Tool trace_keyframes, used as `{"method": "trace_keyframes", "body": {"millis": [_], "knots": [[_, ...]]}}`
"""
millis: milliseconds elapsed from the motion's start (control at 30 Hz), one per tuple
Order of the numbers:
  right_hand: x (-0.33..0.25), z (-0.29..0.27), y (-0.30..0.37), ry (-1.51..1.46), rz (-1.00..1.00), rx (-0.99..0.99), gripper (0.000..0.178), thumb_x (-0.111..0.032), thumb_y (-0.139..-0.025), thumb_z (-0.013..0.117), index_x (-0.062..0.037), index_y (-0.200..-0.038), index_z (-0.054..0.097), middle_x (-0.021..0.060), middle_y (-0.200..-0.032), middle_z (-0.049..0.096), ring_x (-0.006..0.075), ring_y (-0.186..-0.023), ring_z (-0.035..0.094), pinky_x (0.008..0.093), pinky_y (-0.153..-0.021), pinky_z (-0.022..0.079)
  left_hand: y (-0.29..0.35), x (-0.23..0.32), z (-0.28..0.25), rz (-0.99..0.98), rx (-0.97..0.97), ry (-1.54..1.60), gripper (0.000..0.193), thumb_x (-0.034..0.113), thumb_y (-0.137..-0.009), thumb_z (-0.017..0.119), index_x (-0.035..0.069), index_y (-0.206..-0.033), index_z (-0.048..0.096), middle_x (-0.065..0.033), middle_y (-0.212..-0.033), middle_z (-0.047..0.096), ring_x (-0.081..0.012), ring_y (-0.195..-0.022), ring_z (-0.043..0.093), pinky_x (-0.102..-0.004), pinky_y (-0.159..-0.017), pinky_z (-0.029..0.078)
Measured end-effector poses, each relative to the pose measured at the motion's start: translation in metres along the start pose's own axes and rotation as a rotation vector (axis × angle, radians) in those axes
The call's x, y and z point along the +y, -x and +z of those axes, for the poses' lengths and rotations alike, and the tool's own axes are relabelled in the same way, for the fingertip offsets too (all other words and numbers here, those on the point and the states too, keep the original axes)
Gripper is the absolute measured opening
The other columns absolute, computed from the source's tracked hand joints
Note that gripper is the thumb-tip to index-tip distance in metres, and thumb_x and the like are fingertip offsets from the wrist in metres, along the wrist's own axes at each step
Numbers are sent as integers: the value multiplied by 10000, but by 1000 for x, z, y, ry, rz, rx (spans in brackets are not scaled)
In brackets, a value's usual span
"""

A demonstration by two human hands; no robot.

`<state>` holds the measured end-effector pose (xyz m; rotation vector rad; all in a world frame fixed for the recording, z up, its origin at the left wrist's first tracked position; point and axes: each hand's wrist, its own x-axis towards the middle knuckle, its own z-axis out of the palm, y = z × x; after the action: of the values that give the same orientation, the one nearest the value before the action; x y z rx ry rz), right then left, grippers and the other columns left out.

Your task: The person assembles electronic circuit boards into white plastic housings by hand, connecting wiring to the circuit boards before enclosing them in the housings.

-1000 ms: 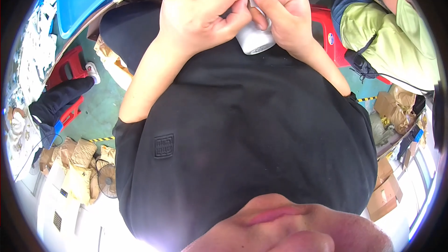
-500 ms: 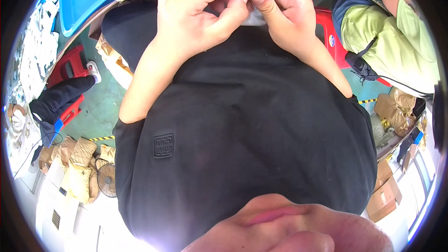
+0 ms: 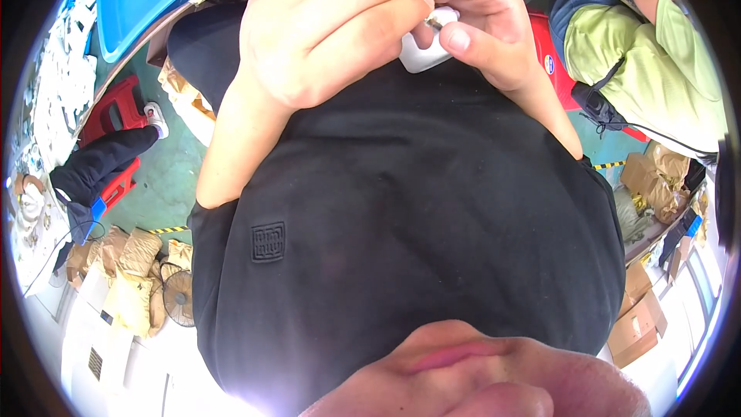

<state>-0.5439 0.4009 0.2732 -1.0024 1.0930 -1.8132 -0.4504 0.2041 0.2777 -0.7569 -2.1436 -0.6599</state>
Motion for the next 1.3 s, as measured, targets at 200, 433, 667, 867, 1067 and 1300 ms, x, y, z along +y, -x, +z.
{"method": "trace_keyframes", "body": {"millis": [200, 433, 667, 867, 1067, 1300], "knots": [[1, 5, 4, -121, 175, 138, 260, 62, -852, 780, 17, -1069, 644, 55, -1035, 624, 99, -931, 604, 245, -819, 462, 1, -1, -5, -13, -69, 59, 346, -133, -626, 740, -45, -961, 730, -121, -831, 689, -236, -679, 675, -309, -579, 545], [2, 10, -1, -97, 246, 197, 104, 5, -913, 735, -17, -995, 674, 42, -938, 673, 112, -807, 630, 255, -782, 474, -3, -5, -20, -13, -187, 119, 341, -117, -630, 740, -46, -964, 741, -119, -857, 694, -245, -700, 680, -327, -602, 554], [32, 6, 12, 43, 236, 81, 176, -138, -1025, 675, 36, -1048, 666, 31, -922, 587, 96, -786, 511, 260, -712, 435, 16, -1, -33, -149, -319, 158, 254, -93, -685, 761, -38, -930, 718, -131, -863, 690, -279, -705, 678, -346, -615, 549], [24, 8, 2, 302, 315, -69, 113, -102, -1010, 682, -2, -958, 668, 13, -854, 588, 84, -743, 520, 252, -668, 421, 25, 11, -41, -242, -561, 148, 218, -12, -724, 763, -13, -910, 649, -130, -894, 641, -315, -743, 635, -382, -621, 529], [34, 3, -17, 854, -371, -239, 62, -65, -906, 739, -56, -901, 678, 21, -779, 678, 144, -697, 621, 288, -737, 464, 35, 16, -41, -261, -595, 78, 252, 1, -663, 749, -2, -877, 615, -124, -871, 613, -320, -732, 620, -387, -604, 516], [36, 10, -20, 807, -335, -205, 84, -95, -880, 744, -69, -857, 668, 41, -703, 658, 202, -657, 622, 320, -699, 461, 51, 21, -31, -342, -502, 154, 265, -10, -609, 696, 7, -829, 548, -133, -847, 582, -344, -739, 615, -404, -604, 519]]}}
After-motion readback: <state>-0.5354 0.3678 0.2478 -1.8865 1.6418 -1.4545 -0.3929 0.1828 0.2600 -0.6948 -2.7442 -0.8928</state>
